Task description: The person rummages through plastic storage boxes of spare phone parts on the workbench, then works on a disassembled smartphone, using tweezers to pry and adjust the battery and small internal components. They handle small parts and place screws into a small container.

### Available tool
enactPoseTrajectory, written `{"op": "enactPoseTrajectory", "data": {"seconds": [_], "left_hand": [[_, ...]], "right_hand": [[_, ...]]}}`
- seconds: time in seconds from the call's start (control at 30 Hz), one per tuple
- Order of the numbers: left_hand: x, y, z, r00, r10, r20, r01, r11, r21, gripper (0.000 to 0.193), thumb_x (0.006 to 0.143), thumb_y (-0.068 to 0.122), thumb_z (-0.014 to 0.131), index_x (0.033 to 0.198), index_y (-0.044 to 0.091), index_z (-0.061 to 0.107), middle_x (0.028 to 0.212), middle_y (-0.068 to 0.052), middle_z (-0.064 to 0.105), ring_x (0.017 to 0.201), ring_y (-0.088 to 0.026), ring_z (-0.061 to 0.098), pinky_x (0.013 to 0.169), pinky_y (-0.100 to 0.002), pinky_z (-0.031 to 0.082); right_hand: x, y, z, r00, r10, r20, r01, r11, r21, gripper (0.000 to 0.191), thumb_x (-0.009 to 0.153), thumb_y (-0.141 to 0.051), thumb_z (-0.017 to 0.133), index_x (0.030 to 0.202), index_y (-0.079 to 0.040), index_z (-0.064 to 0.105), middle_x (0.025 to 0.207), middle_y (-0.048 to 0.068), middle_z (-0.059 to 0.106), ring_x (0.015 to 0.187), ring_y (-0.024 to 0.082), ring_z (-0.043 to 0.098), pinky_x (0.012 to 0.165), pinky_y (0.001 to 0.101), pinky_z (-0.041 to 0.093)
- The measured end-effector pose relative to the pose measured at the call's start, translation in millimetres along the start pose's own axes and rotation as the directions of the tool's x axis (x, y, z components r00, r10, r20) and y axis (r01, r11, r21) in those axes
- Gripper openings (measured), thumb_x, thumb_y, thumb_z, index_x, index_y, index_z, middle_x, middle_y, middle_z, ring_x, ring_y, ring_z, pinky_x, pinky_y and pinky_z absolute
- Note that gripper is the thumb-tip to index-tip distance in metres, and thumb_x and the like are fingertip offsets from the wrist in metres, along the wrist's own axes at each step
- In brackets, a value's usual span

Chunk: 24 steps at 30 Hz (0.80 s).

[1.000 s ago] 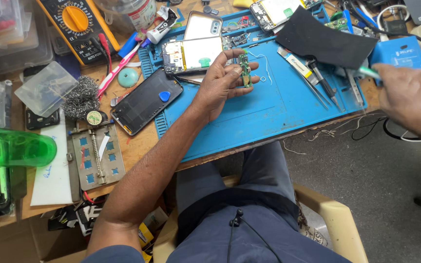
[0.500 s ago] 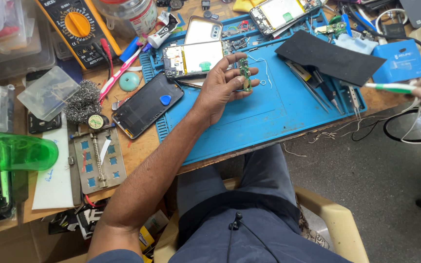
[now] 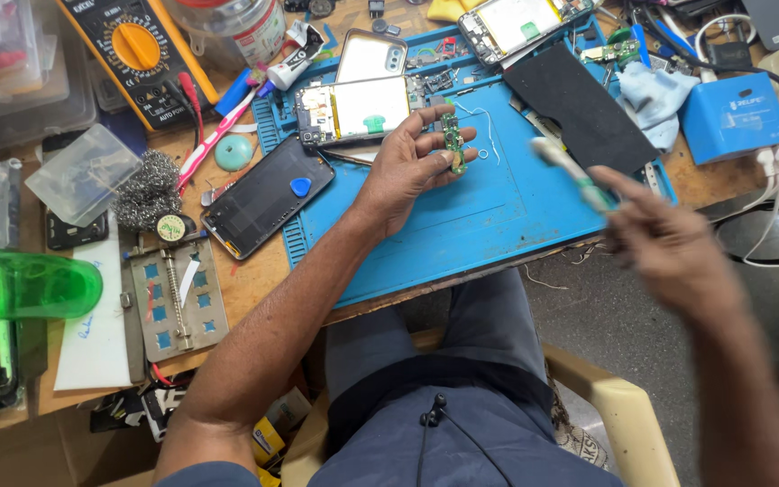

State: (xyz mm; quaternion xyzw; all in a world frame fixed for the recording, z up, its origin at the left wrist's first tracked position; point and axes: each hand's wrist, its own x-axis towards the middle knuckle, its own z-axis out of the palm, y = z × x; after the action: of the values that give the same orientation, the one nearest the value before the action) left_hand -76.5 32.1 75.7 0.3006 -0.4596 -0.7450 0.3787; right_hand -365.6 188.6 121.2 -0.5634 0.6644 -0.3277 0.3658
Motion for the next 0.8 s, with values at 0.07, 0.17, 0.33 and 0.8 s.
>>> {"op": "enactPoseTrajectory", "data": {"seconds": [0.07,0.17,0.33,0.8], "left_hand": [[-0.1,-4.5,-0.8,1.0,0.015,0.023,-0.015,1.0,-0.007,0.063,0.092,-0.004,0.061,0.15,0.007,0.04,0.135,-0.015,0.068,0.118,-0.02,0.07,0.093,-0.035,0.06],[0.8,-10.4,-3.9,0.993,0.042,0.111,-0.036,0.997,-0.063,0.063,0.093,-0.005,0.065,0.151,0.005,0.042,0.133,-0.016,0.069,0.111,-0.017,0.068,0.091,-0.032,0.06],[6.9,-11.7,-12.7,0.996,0.08,0.041,-0.076,0.993,-0.096,0.062,0.088,-0.008,0.065,0.146,0.004,0.045,0.132,-0.015,0.07,0.108,-0.017,0.073,0.088,-0.028,0.062],[5.2,-9.4,-13.5,0.993,0.103,0.051,-0.103,0.995,0.0,0.05,0.089,-0.003,0.068,0.137,-0.001,0.054,0.129,-0.014,0.072,0.112,-0.022,0.074,0.085,-0.03,0.06]], "right_hand": [[-0.1,-17.2,38.1,0.959,-0.274,-0.071,0.244,0.928,-0.283,0.048,0.104,-0.01,0.06,0.149,-0.027,0.059,0.081,0.004,0.057,0.065,0.014,0.051,0.059,0.0305,0.046],[17.3,-34.5,71.0,0.887,-0.462,-0.024,0.347,0.699,-0.625,0.052,0.102,-0.009,0.062,0.149,-0.029,0.059,0.079,0.01,0.056,0.062,0.026,0.056,0.058,0.0412,0.048],[24.6,-43.7,93.0,0.854,-0.517,-0.059,0.342,0.643,-0.686,0.058,0.098,-0.002,0.06,0.15,-0.028,0.059,0.08,0.011,0.057,0.063,0.032,0.059,0.057,0.0471,0.049],[45.8,-41.4,69.7,0.821,-0.547,-0.166,0.334,0.694,-0.638,0.047,0.106,-0.007,0.062,0.151,-0.021,0.059,0.088,0.014,0.062,0.074,0.036,0.064,0.064,0.0491,0.05]]}}
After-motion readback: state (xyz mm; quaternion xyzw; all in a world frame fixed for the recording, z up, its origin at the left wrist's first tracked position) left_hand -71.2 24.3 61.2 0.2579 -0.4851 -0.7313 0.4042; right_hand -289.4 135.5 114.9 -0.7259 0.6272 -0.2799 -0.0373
